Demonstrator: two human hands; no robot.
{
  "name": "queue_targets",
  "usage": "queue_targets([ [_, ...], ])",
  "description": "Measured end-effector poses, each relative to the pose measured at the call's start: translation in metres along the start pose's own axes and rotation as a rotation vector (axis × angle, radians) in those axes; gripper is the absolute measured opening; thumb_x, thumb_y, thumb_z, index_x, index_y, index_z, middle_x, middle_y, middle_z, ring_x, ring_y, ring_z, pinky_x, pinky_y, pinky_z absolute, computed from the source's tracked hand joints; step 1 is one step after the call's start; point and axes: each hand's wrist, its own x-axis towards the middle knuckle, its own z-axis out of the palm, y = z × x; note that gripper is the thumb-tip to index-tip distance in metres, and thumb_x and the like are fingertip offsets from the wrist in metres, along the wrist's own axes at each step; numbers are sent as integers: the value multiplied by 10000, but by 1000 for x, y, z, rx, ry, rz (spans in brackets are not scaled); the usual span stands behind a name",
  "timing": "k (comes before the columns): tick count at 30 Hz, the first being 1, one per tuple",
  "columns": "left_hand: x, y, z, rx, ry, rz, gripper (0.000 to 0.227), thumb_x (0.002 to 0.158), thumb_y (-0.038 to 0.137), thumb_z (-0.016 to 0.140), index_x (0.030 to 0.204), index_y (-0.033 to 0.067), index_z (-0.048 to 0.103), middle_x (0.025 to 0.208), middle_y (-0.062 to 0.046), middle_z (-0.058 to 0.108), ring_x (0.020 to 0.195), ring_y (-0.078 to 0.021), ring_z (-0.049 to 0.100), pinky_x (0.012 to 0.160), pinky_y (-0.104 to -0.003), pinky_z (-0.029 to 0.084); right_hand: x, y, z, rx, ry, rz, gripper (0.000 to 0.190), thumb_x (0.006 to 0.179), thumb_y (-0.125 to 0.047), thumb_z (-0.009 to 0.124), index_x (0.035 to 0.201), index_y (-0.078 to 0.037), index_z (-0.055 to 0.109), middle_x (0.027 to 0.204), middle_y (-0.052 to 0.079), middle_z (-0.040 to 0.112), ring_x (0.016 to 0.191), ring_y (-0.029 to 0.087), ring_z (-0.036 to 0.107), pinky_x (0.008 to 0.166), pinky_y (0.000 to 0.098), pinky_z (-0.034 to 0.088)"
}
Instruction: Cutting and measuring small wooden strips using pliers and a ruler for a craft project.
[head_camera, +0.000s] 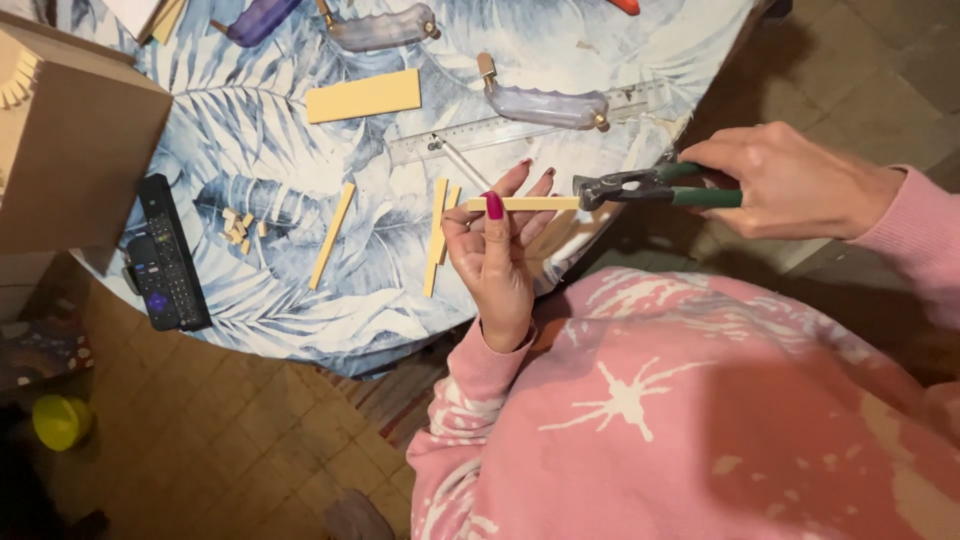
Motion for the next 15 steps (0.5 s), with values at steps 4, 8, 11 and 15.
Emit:
queue_targets([
  [4, 1, 0, 1, -15, 0, -8, 242, 1117, 162, 515, 1231, 52, 332, 1433, -351, 535, 1264, -479, 625, 967, -505, 615, 3, -2, -1, 6, -40, 56, 434, 778, -169, 772, 1153, 36, 695, 803, 175, 693, 639, 319, 695, 572, 419, 560],
  [8, 1, -1, 0, -24, 4, -22, 241, 1116, 166, 514, 1221, 61, 323, 1430, -346, 534, 1269, -476, 621, 968, -510, 613, 2, 0, 0, 13, -42, 67, 401, 775, -141, 759, 1128, 41, 702, 859, 184, 711, 627, 308, 703, 561, 411, 568],
  [11, 1, -1, 3, -39, 0, -36, 243, 1115, 168, 515, 1221, 57, 326, 1435, -340, 529, 1279, -476, 614, 976, -516, 609, 1, 2, 1, 38, -23, 71, 375, 759, -116, 749, 1098, 39, 711, 874, 187, 717, 624, 308, 698, 557, 415, 562],
  [15, 1, -3, 3, -49, -7, -44, 246, 1114, 171, 516, 1223, 45, 334, 1432, -343, 528, 1285, -478, 611, 992, -529, 607, -1, 1, 0, 49, -14, 93, 336, 777, -118, 754, 1078, 26, 718, 830, 186, 711, 618, 315, 686, 559, 425, 547],
])
